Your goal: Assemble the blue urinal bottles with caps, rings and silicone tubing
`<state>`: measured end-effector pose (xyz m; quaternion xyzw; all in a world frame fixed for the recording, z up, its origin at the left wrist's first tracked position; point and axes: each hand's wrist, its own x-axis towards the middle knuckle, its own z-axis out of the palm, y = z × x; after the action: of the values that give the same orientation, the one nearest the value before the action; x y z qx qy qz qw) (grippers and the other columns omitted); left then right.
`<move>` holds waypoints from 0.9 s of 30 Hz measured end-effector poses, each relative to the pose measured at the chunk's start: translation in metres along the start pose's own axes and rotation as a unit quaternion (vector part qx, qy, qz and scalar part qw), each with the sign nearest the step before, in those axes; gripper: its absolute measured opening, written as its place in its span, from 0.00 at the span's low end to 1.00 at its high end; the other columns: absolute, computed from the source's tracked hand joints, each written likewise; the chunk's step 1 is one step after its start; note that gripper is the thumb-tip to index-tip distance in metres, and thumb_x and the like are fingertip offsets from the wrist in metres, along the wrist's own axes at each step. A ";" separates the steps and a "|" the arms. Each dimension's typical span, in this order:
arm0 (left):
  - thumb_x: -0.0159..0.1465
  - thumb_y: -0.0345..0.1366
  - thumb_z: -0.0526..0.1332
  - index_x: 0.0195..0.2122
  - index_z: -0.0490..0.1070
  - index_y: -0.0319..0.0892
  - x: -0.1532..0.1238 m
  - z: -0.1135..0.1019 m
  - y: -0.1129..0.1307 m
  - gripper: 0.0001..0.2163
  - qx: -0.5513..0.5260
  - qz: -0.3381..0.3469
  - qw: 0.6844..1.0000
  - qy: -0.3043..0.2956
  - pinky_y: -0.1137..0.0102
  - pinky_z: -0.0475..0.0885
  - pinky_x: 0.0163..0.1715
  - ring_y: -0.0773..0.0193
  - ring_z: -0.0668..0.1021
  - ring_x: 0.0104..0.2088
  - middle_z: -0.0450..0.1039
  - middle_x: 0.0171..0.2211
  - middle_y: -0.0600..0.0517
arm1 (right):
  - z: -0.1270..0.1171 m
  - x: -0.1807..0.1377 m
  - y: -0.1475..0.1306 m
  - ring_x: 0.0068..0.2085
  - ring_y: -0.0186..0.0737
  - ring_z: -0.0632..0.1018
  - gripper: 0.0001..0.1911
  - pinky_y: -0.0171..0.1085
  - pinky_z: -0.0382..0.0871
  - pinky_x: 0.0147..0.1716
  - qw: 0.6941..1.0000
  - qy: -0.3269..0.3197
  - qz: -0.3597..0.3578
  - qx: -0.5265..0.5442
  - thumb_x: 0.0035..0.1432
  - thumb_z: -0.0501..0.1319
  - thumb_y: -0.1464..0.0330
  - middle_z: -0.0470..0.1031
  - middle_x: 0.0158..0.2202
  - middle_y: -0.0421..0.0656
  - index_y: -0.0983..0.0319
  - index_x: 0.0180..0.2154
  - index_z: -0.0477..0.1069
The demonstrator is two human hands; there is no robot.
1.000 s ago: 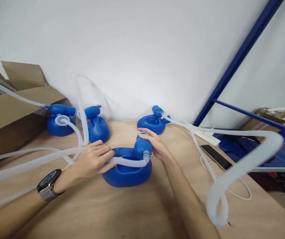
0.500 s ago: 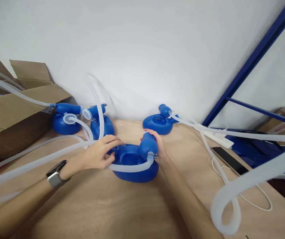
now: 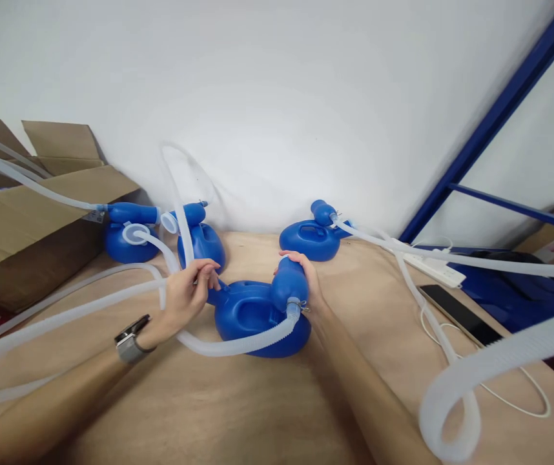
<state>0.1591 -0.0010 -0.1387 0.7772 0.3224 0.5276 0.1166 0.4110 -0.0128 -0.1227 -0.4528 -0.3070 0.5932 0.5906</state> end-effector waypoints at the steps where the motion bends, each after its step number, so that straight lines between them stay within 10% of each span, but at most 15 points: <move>1: 0.78 0.42 0.54 0.44 0.71 0.45 0.001 0.002 0.001 0.10 -0.056 -0.041 0.996 0.061 0.73 0.73 0.27 0.68 0.76 0.22 0.72 0.22 0.57 | -0.001 0.000 -0.001 0.27 0.43 0.78 0.21 0.37 0.75 0.25 1.000 0.001 0.000 0.002 0.52 0.65 0.58 0.79 0.26 0.41 0.59 0.47 0.73; 5: 0.78 0.51 0.53 0.39 0.66 0.47 0.020 -0.002 -0.009 0.15 -0.168 -0.158 0.937 0.263 0.73 0.71 0.25 0.70 0.64 0.17 0.56 0.18 0.62 | -0.009 0.003 -0.006 0.25 0.41 0.77 0.19 0.36 0.73 0.23 1.000 0.002 0.011 0.021 0.53 0.65 0.59 0.78 0.25 0.41 0.59 0.46 0.75; 12: 0.64 0.47 0.68 0.33 0.76 0.43 0.022 -0.021 -0.058 0.12 -0.037 -0.180 0.975 -0.126 0.70 0.74 0.27 0.61 0.79 0.26 0.77 0.26 0.52 | -0.030 0.017 -0.017 0.26 0.42 0.79 0.21 0.36 0.75 0.23 0.999 -0.045 0.014 -0.019 0.52 0.65 0.61 0.79 0.27 0.42 0.60 0.48 0.76; 17: 0.73 0.40 0.56 0.43 0.77 0.43 0.001 -0.018 -0.023 0.11 -0.016 -0.099 0.990 -0.102 0.62 0.76 0.49 0.55 0.81 0.49 0.80 0.47 0.44 | -0.044 0.028 -0.017 0.26 0.44 0.80 0.22 0.37 0.75 0.22 0.998 -0.058 0.007 -0.016 0.51 0.66 0.61 0.80 0.27 0.44 0.61 0.48 0.77; 22: 0.73 0.44 0.61 0.28 0.67 0.43 0.001 -0.023 0.022 0.17 0.089 0.011 0.975 -0.203 0.67 0.68 0.34 0.62 0.73 0.31 0.70 0.28 0.53 | -0.050 0.032 -0.013 0.24 0.44 0.79 0.21 0.39 0.77 0.23 0.997 -0.075 0.002 -0.019 0.55 0.65 0.59 0.80 0.27 0.45 0.61 0.49 0.77; 27: 0.76 0.47 0.58 0.21 0.55 0.42 0.008 -0.015 0.014 0.27 0.037 0.027 0.972 -0.229 0.68 0.63 0.34 0.68 0.64 0.24 0.60 0.20 0.58 | -0.050 0.030 -0.011 0.24 0.43 0.79 0.23 0.38 0.76 0.24 0.996 -0.086 -0.003 -0.018 0.55 0.65 0.58 0.80 0.27 0.45 0.61 0.51 0.77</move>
<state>0.1532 -0.0091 -0.1192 0.8895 0.2855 0.3264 0.1438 0.4642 0.0094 -0.1383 -0.4096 -0.3683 0.6230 0.5555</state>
